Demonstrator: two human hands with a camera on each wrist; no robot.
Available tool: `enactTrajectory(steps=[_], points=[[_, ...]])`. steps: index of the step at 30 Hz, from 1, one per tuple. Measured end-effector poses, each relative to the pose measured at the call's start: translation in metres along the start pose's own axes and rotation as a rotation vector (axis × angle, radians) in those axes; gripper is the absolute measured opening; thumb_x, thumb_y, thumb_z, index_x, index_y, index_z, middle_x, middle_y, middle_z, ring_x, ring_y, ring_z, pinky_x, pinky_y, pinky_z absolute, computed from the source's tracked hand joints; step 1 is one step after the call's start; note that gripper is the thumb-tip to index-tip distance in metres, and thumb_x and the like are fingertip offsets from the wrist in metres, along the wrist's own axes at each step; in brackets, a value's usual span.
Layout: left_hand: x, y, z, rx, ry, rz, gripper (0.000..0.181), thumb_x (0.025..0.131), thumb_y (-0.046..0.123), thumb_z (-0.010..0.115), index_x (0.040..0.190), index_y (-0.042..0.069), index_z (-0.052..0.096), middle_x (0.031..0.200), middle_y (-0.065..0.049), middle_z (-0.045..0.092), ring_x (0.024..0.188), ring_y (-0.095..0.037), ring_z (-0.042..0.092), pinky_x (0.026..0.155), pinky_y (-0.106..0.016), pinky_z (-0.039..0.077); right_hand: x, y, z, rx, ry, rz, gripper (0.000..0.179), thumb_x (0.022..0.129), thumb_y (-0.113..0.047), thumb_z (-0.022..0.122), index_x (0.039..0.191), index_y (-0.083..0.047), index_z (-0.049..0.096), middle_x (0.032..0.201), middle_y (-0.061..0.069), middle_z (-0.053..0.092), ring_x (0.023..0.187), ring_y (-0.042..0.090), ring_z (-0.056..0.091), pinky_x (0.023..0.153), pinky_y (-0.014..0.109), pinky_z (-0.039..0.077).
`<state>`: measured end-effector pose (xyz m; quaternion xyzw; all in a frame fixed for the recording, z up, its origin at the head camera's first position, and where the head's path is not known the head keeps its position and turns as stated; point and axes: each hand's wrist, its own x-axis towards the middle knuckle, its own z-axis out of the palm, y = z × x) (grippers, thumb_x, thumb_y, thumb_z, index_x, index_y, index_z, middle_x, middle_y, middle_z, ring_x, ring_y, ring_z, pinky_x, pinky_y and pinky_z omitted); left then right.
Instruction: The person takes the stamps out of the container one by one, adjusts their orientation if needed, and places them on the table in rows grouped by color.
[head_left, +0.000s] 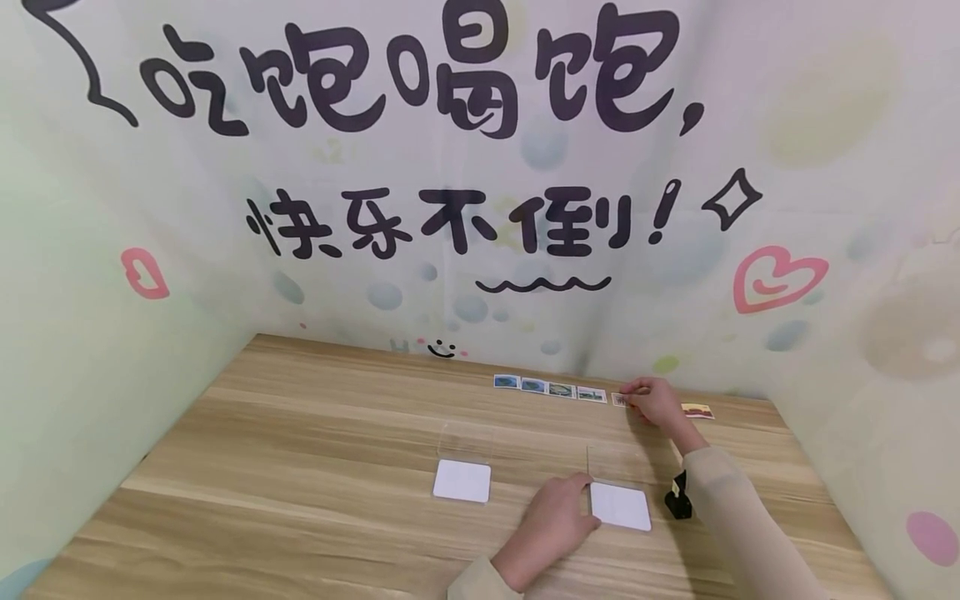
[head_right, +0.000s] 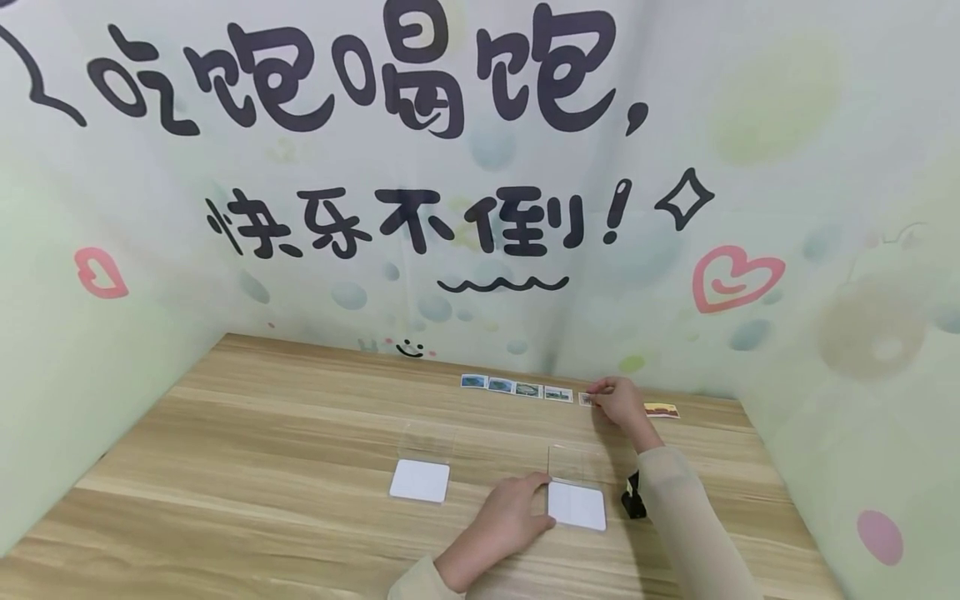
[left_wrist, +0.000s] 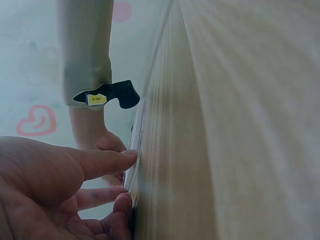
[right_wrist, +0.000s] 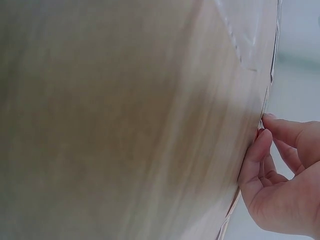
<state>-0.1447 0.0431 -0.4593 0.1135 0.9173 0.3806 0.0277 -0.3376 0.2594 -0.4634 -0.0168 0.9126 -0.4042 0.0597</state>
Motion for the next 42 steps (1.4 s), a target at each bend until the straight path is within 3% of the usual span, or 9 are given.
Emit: enactTrajectory(steps=[10, 18, 33, 42], points=[[0.001, 0.000, 0.000, -0.014, -0.003, 0.001, 0.048, 0.082, 0.012, 0.088, 0.126, 0.002, 0.071, 0.115, -0.017, 0.076, 0.111, -0.029, 0.072, 0.092, -0.034, 0.058, -0.002, -0.004, -0.004, 0.010, -0.014, -0.022, 0.020, 0.103, -0.004, 0.062, 0.113, 0.011, 0.070, 0.082, 0.003, 0.070, 0.060, 0.013, 0.050, 0.054, 0.027, 0.047], [-0.001, 0.001, 0.000, -0.004, 0.005, 0.006, 0.049, 0.082, 0.012, 0.089, 0.126, 0.002, 0.071, 0.114, -0.017, 0.076, 0.110, -0.029, 0.073, 0.091, -0.034, 0.058, -0.005, -0.007, -0.006, 0.025, -0.037, 0.002, 0.022, 0.105, -0.009, 0.062, 0.116, 0.008, 0.069, 0.079, 0.005, 0.066, 0.062, 0.013, 0.051, 0.055, 0.028, 0.047], [-0.002, -0.001, -0.001, 0.009, 0.017, 0.024, 0.049, 0.082, 0.012, 0.089, 0.126, 0.001, 0.071, 0.113, -0.019, 0.076, 0.108, -0.033, 0.072, 0.091, -0.037, 0.059, -0.025, -0.020, -0.012, 0.059, -0.024, -0.098, 0.023, 0.104, -0.004, 0.060, 0.117, 0.014, 0.065, 0.079, 0.011, 0.067, 0.052, 0.009, 0.043, 0.051, 0.025, 0.042], [-0.002, -0.001, -0.001, -0.008, -0.015, 0.027, 0.050, 0.082, 0.010, 0.089, 0.127, 0.000, 0.070, 0.115, -0.020, 0.075, 0.111, -0.036, 0.071, 0.094, -0.039, 0.058, -0.045, -0.022, -0.015, 0.071, -0.010, -0.091, 0.025, 0.105, -0.005, 0.063, 0.119, 0.015, 0.065, 0.081, 0.009, 0.069, 0.051, 0.008, 0.043, 0.051, 0.024, 0.042]])
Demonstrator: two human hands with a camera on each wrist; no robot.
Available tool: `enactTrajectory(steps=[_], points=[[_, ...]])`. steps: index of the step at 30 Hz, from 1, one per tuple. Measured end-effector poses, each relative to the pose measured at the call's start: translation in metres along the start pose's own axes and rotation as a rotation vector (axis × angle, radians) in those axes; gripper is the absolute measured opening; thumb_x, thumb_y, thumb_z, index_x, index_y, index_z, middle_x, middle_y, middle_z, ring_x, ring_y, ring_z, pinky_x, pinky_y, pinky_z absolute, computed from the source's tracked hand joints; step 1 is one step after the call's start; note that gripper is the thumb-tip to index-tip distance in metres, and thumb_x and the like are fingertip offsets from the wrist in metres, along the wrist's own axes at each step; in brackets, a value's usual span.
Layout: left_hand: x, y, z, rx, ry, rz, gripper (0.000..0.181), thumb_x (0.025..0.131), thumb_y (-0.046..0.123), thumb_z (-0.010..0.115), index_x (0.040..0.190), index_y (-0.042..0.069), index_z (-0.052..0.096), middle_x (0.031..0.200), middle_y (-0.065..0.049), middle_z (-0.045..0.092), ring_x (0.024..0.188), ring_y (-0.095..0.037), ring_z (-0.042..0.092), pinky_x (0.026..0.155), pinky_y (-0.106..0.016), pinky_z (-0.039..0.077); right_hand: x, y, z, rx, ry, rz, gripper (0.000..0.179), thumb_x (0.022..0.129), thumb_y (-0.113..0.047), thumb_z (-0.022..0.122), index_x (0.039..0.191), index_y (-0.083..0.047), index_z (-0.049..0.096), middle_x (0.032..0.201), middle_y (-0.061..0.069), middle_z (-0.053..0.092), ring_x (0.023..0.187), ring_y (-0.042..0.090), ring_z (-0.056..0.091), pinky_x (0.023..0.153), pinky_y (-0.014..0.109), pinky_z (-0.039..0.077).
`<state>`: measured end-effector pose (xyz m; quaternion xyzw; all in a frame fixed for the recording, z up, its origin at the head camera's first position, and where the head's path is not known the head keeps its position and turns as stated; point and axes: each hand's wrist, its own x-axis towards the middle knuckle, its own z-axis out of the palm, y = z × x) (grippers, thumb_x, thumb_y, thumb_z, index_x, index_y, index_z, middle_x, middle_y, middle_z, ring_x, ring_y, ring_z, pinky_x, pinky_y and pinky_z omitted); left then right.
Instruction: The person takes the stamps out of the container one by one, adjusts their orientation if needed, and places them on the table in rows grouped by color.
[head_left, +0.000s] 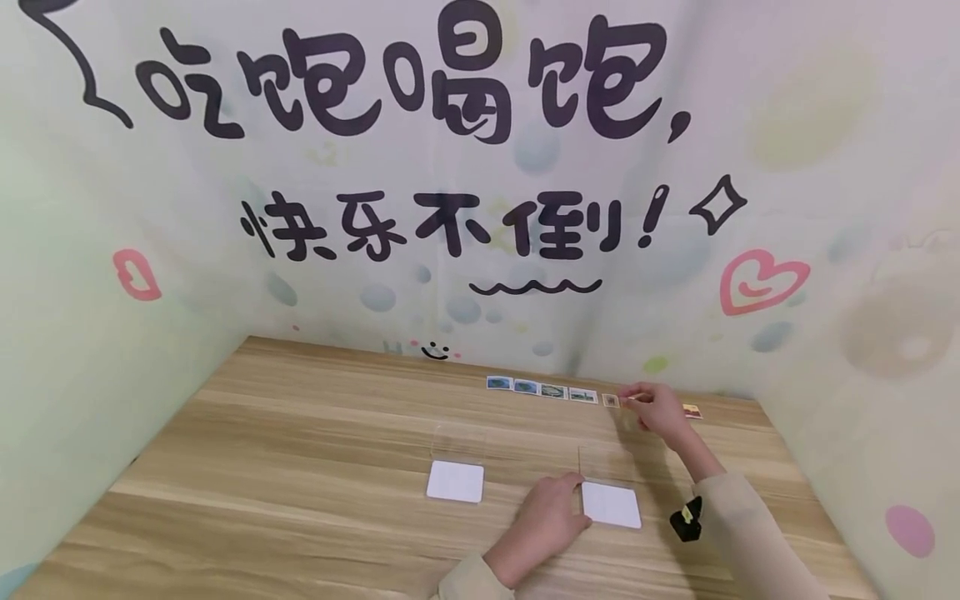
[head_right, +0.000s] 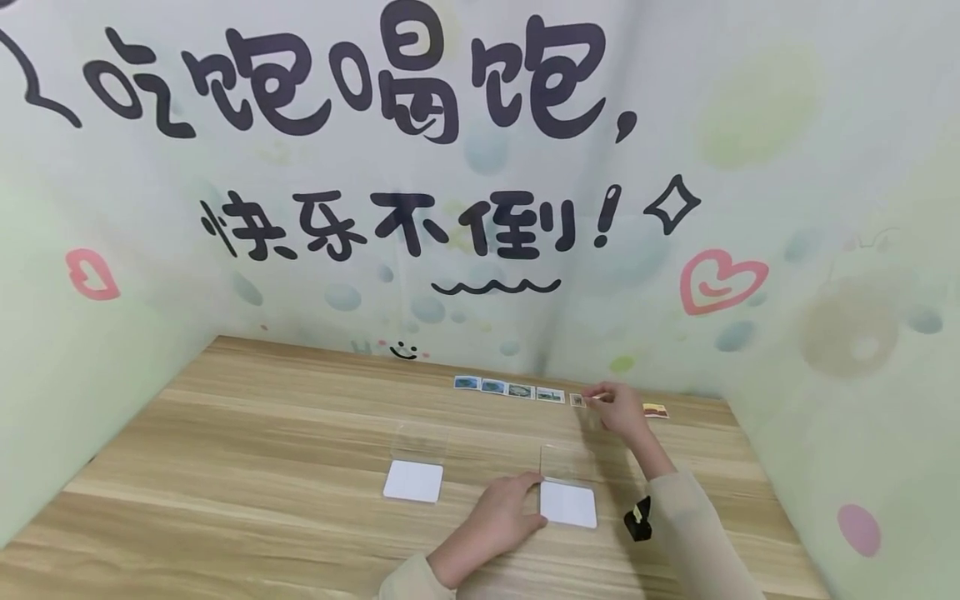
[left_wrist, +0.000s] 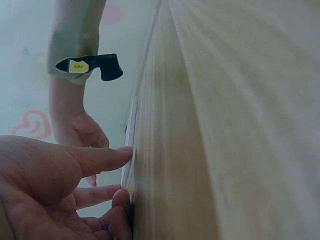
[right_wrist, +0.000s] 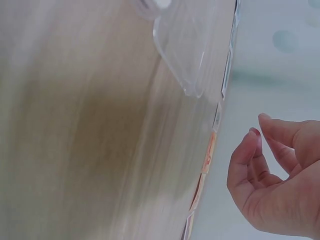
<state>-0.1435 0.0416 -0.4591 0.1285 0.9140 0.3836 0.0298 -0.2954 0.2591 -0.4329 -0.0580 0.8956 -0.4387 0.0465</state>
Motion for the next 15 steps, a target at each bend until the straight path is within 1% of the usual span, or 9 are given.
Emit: enactTrajectory(steps=[3, 7, 10, 15], points=[[0.000, 0.000, -0.001, -0.006, -0.005, 0.001, 0.050, 0.083, 0.010, 0.088, 0.127, 0.000, 0.070, 0.116, -0.021, 0.075, 0.112, -0.036, 0.071, 0.094, -0.039, 0.059, -0.006, -0.003, -0.001, 0.000, 0.010, 0.004, 0.025, 0.104, -0.006, 0.064, 0.118, 0.014, 0.066, 0.076, 0.005, 0.066, 0.051, 0.008, 0.043, 0.051, 0.025, 0.044], [0.000, 0.001, -0.001, -0.017, -0.007, -0.006, 0.050, 0.083, 0.010, 0.088, 0.128, 0.000, 0.069, 0.117, -0.021, 0.074, 0.113, -0.036, 0.071, 0.095, -0.040, 0.059, -0.011, -0.006, -0.002, 0.008, 0.021, 0.007, 0.025, 0.104, -0.006, 0.065, 0.119, 0.014, 0.067, 0.071, 0.003, 0.061, 0.051, 0.008, 0.043, 0.051, 0.024, 0.042], [0.000, 0.001, 0.000, -0.012, -0.003, -0.008, 0.052, 0.082, 0.011, 0.089, 0.129, 0.000, 0.069, 0.117, -0.021, 0.074, 0.112, -0.036, 0.071, 0.096, -0.040, 0.058, -0.015, -0.006, -0.002, 0.004, 0.023, -0.005, 0.026, 0.104, -0.007, 0.065, 0.120, 0.014, 0.067, 0.074, 0.005, 0.063, 0.052, 0.009, 0.045, 0.051, 0.025, 0.043], [-0.002, 0.000, -0.005, -0.022, -0.011, 0.007, 0.053, 0.083, 0.013, 0.088, 0.132, 0.001, 0.068, 0.121, -0.018, 0.074, 0.115, -0.035, 0.070, 0.100, -0.039, 0.056, -0.022, -0.008, -0.001, -0.009, 0.032, -0.014, 0.025, 0.104, -0.009, 0.065, 0.118, 0.012, 0.069, 0.087, 0.014, 0.068, 0.057, 0.011, 0.048, 0.054, 0.026, 0.047]])
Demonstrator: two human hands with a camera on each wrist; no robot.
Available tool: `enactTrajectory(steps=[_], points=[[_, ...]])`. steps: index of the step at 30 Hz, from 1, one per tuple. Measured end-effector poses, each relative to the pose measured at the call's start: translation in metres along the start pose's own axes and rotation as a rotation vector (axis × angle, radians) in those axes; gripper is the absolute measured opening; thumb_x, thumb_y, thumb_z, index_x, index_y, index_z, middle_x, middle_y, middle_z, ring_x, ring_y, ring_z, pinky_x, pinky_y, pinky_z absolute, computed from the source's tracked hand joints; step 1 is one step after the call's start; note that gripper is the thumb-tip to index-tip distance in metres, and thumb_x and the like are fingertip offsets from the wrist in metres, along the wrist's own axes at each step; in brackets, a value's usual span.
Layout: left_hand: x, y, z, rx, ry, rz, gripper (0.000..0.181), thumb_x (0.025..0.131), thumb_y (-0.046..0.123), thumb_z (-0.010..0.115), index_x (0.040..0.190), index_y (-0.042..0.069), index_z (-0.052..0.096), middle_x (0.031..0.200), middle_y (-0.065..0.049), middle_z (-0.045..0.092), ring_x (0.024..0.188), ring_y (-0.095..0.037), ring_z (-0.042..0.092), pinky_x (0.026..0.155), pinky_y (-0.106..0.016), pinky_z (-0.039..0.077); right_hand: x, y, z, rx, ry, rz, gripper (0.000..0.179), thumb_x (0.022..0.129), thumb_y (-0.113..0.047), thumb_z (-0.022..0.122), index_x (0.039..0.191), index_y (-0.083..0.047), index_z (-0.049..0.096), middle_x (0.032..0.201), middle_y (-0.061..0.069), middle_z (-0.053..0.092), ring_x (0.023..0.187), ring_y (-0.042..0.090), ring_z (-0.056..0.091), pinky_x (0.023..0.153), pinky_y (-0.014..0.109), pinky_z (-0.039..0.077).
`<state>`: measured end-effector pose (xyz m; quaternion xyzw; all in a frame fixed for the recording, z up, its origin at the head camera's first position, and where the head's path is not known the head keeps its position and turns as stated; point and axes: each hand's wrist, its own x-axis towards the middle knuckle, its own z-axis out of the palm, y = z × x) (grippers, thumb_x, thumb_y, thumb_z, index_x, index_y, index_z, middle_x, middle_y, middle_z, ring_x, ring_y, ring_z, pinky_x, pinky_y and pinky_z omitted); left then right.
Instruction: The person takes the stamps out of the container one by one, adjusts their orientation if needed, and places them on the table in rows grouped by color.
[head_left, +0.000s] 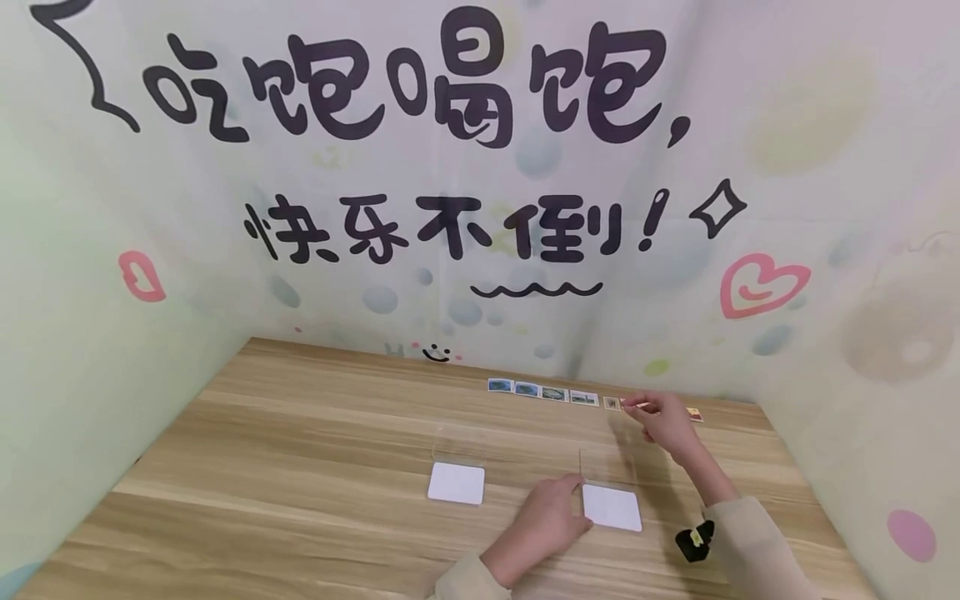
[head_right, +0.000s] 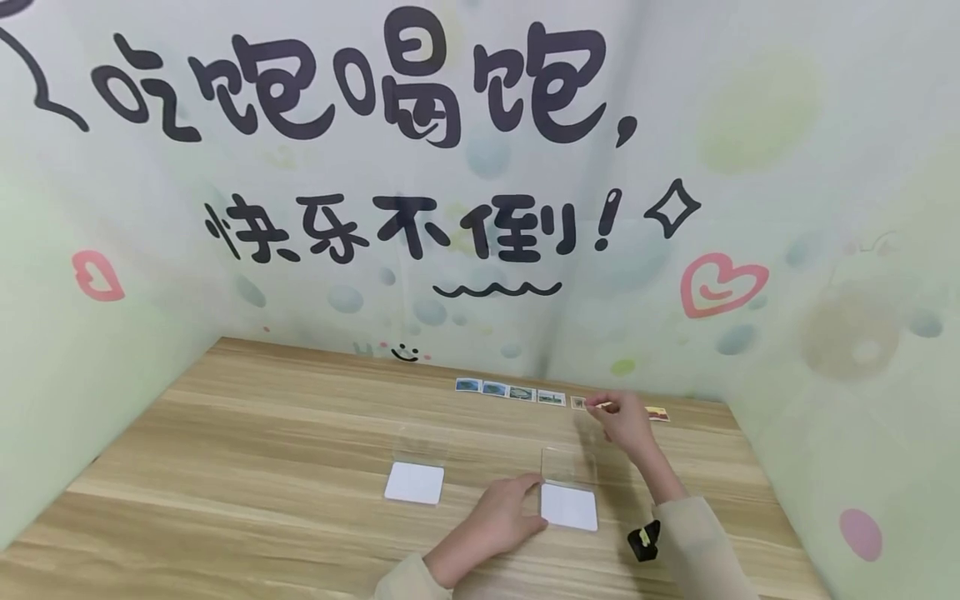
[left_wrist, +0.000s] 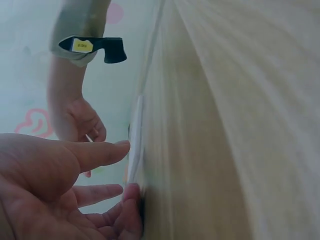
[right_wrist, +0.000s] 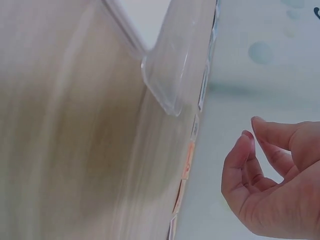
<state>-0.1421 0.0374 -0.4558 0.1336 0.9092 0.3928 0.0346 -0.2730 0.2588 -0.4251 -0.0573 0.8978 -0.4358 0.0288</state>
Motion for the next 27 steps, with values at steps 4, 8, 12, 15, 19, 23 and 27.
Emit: enactTrajectory(steps=[4, 8, 12, 15, 19, 23, 27], points=[[-0.005, 0.001, -0.013, -0.038, -0.017, 0.024, 0.050, 0.087, 0.012, 0.084, 0.133, 0.001, 0.068, 0.128, -0.017, 0.072, 0.122, -0.036, 0.067, 0.103, -0.041, 0.055, -0.009, -0.003, 0.000, 0.001, 0.014, 0.006, 0.026, 0.105, -0.010, 0.065, 0.118, 0.011, 0.069, 0.095, 0.020, 0.068, 0.060, 0.012, 0.050, 0.056, 0.026, 0.049], [-0.011, 0.001, -0.035, -0.079, -0.005, 0.016, 0.051, 0.091, 0.013, 0.080, 0.138, -0.001, 0.064, 0.134, -0.020, 0.069, 0.124, -0.039, 0.065, 0.105, -0.051, 0.053, -0.018, -0.008, -0.001, 0.021, 0.017, 0.013, 0.027, 0.105, -0.011, 0.065, 0.119, 0.012, 0.068, 0.102, 0.025, 0.069, 0.064, 0.013, 0.053, 0.057, 0.026, 0.052], [-0.016, -0.002, -0.056, -0.080, 0.034, -0.014, 0.053, 0.094, 0.015, 0.077, 0.142, -0.002, 0.061, 0.134, -0.025, 0.067, 0.118, -0.040, 0.067, 0.100, -0.056, 0.054, -0.026, -0.014, 0.000, 0.005, 0.013, -0.005, 0.026, 0.105, -0.011, 0.064, 0.118, 0.012, 0.068, 0.105, 0.028, 0.069, 0.065, 0.015, 0.055, 0.058, 0.026, 0.052], [-0.019, -0.006, -0.070, -0.038, 0.068, -0.033, 0.052, 0.094, 0.016, 0.078, 0.141, -0.001, 0.062, 0.128, -0.026, 0.068, 0.113, -0.040, 0.068, 0.093, -0.055, 0.058, -0.032, -0.018, 0.001, -0.023, 0.016, -0.024, 0.024, 0.105, -0.010, 0.065, 0.117, 0.010, 0.069, 0.105, 0.028, 0.070, 0.066, 0.016, 0.056, 0.058, 0.026, 0.052], [-0.023, -0.013, -0.086, 0.003, 0.098, -0.047, 0.052, 0.095, 0.016, 0.079, 0.140, -0.002, 0.062, 0.118, -0.026, 0.068, 0.093, -0.033, 0.068, 0.077, -0.046, 0.060, -0.039, -0.023, 0.001, -0.051, 0.017, -0.045, 0.021, 0.105, -0.010, 0.065, 0.114, 0.008, 0.070, 0.106, 0.029, 0.071, 0.071, 0.022, 0.061, 0.059, 0.027, 0.055], [-0.027, -0.019, -0.100, 0.032, 0.114, -0.046, 0.050, 0.096, 0.016, 0.077, 0.139, -0.003, 0.063, 0.115, -0.024, 0.067, 0.085, -0.026, 0.064, 0.069, -0.041, 0.057, -0.043, -0.027, 0.001, -0.061, 0.025, -0.049, 0.020, 0.104, -0.011, 0.066, 0.112, 0.006, 0.072, 0.105, 0.029, 0.071, 0.072, 0.023, 0.062, 0.059, 0.027, 0.055], [-0.030, -0.023, -0.109, 0.031, 0.134, -0.043, 0.049, 0.097, 0.016, 0.076, 0.139, -0.005, 0.063, 0.121, -0.028, 0.066, 0.098, -0.034, 0.068, 0.081, -0.049, 0.059, -0.048, -0.028, 0.002, -0.080, 0.035, -0.052, 0.019, 0.103, -0.011, 0.067, 0.111, 0.005, 0.072, 0.103, 0.028, 0.072, 0.070, 0.023, 0.061, 0.058, 0.027, 0.054]])
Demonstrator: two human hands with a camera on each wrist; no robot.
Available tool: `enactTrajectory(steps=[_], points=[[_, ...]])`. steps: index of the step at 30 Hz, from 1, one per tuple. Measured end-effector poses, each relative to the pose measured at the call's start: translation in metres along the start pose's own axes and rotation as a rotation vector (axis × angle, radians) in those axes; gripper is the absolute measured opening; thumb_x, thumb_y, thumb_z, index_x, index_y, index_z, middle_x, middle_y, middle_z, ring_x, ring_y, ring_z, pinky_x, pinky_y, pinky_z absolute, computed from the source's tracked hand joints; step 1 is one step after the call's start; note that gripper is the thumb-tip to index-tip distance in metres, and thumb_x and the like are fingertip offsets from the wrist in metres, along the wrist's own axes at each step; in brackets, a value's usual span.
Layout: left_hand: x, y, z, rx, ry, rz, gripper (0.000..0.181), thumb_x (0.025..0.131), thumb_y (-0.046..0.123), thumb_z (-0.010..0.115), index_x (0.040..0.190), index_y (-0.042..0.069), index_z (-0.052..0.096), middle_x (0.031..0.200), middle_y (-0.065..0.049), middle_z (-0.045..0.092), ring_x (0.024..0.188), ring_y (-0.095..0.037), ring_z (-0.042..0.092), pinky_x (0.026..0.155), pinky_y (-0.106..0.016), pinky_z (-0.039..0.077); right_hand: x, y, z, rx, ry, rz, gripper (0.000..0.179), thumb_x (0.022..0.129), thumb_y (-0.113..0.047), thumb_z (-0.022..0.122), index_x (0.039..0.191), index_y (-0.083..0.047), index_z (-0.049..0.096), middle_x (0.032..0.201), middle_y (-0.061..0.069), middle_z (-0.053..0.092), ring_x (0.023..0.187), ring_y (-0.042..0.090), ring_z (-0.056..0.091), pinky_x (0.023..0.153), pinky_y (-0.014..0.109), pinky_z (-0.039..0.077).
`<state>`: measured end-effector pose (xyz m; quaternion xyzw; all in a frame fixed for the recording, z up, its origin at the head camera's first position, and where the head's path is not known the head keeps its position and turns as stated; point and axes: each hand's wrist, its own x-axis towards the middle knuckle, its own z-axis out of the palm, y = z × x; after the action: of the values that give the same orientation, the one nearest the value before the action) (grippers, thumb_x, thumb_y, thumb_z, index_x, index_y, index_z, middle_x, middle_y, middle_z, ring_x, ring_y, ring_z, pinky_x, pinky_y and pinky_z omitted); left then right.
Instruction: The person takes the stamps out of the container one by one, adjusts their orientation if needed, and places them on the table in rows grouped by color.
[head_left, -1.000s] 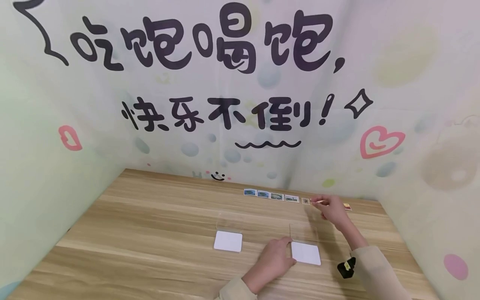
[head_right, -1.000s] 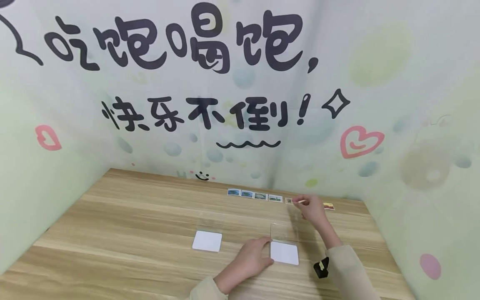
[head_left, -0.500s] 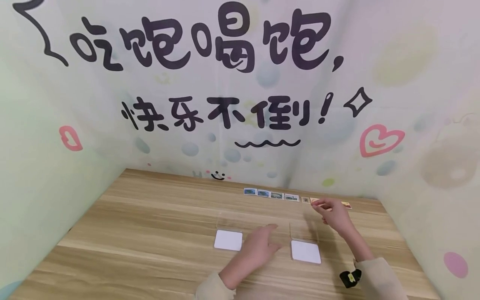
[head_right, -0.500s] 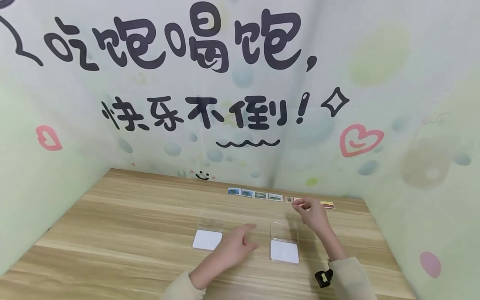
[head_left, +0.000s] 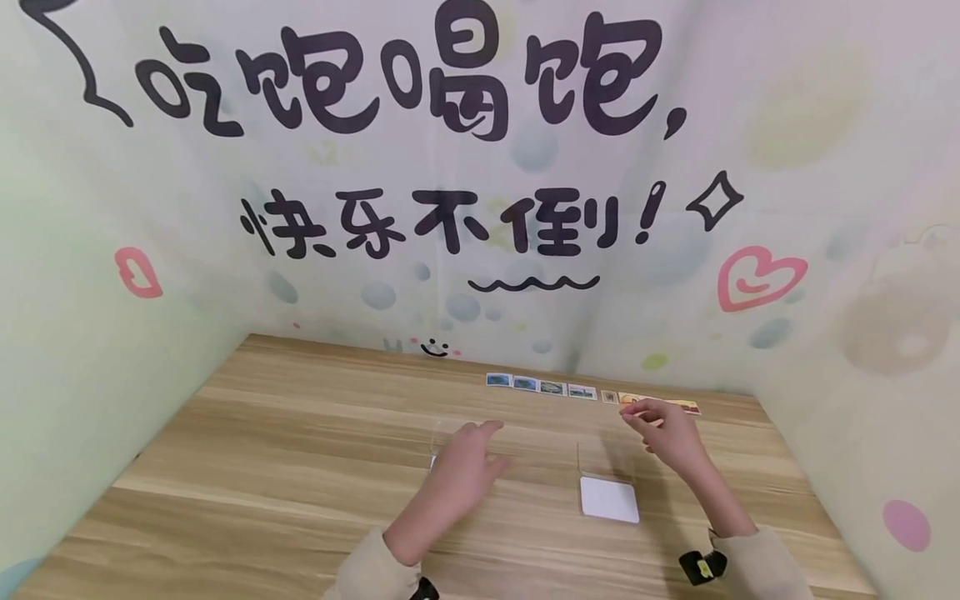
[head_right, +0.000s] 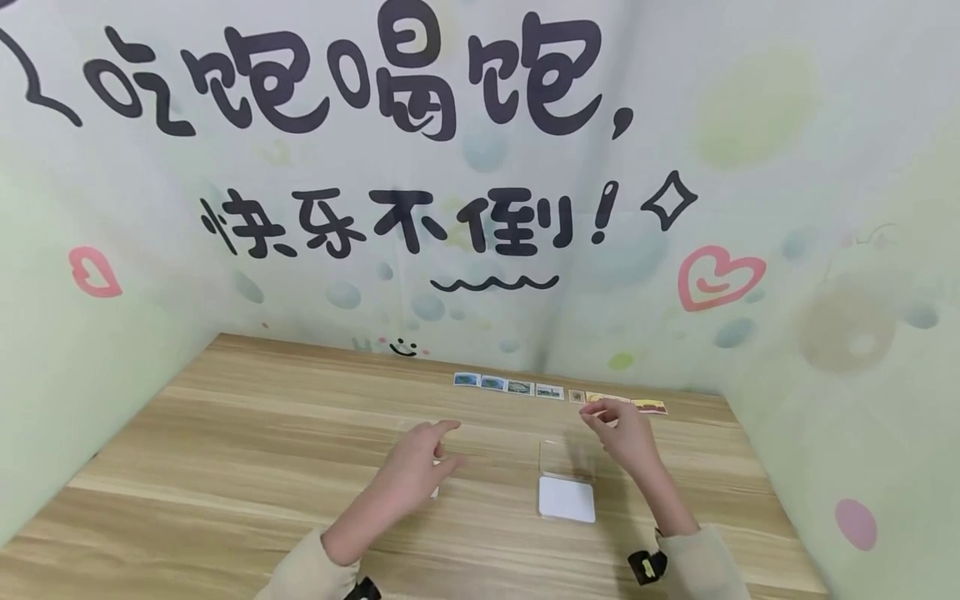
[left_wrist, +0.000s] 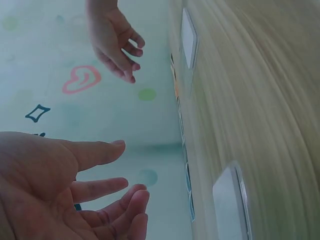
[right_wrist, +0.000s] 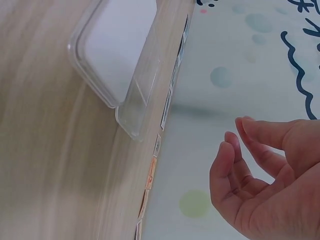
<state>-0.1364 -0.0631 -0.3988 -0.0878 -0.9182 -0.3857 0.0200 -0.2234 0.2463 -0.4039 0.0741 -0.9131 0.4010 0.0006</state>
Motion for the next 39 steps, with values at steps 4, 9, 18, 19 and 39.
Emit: enactTrajectory(steps=[4, 9, 18, 19, 39], points=[[-0.003, -0.006, -0.005, 0.006, 0.037, 0.013, 0.047, 0.097, 0.016, 0.077, 0.137, -0.005, 0.064, 0.121, -0.029, 0.067, 0.106, -0.040, 0.068, 0.088, -0.055, 0.058, -0.005, 0.000, -0.001, -0.020, 0.006, -0.021, 0.018, 0.103, -0.010, 0.067, 0.111, 0.005, 0.072, 0.100, 0.027, 0.073, 0.070, 0.025, 0.063, 0.057, 0.026, 0.053], [-0.004, -0.012, -0.010, 0.078, 0.072, 0.047, 0.045, 0.096, 0.016, 0.078, 0.134, -0.005, 0.066, 0.107, -0.023, 0.068, 0.089, -0.029, 0.067, 0.077, -0.045, 0.059, -0.011, 0.000, -0.002, -0.038, 0.024, -0.032, 0.015, 0.102, -0.008, 0.067, 0.109, 0.005, 0.073, 0.097, 0.027, 0.073, 0.068, 0.023, 0.064, 0.056, 0.025, 0.052], [-0.008, -0.018, -0.018, 0.153, 0.100, 0.094, 0.041, 0.096, 0.018, 0.078, 0.130, -0.003, 0.069, 0.106, -0.021, 0.068, 0.092, -0.033, 0.064, 0.079, -0.046, 0.056, -0.020, -0.006, 0.002, -0.131, 0.058, -0.041, 0.013, 0.101, -0.011, 0.070, 0.106, 0.000, 0.075, 0.096, 0.019, 0.076, 0.081, 0.024, 0.069, 0.066, 0.033, 0.051], [-0.008, -0.019, -0.019, 0.159, 0.104, 0.095, 0.041, 0.096, 0.018, 0.078, 0.130, -0.003, 0.069, 0.106, -0.021, 0.068, 0.092, -0.033, 0.064, 0.079, -0.046, 0.055, -0.021, -0.007, 0.003, -0.139, 0.060, -0.048, 0.013, 0.101, -0.011, 0.070, 0.105, 0.000, 0.075, 0.096, 0.018, 0.076, 0.083, 0.023, 0.068, 0.068, 0.033, 0.051], [-0.013, -0.043, -0.037, 0.297, 0.171, 0.198, 0.040, 0.105, 0.019, 0.066, 0.136, -0.005, 0.063, 0.134, -0.027, 0.063, 0.123, -0.049, 0.060, 0.100, -0.065, 0.050, -0.042, -0.015, 0.015, -0.292, 0.037, -0.134, 0.034, 0.102, -0.015, 0.071, 0.128, 0.006, 0.069, 0.126, 0.031, 0.069, 0.113, 0.050, 0.067, 0.095, 0.061, 0.054]])
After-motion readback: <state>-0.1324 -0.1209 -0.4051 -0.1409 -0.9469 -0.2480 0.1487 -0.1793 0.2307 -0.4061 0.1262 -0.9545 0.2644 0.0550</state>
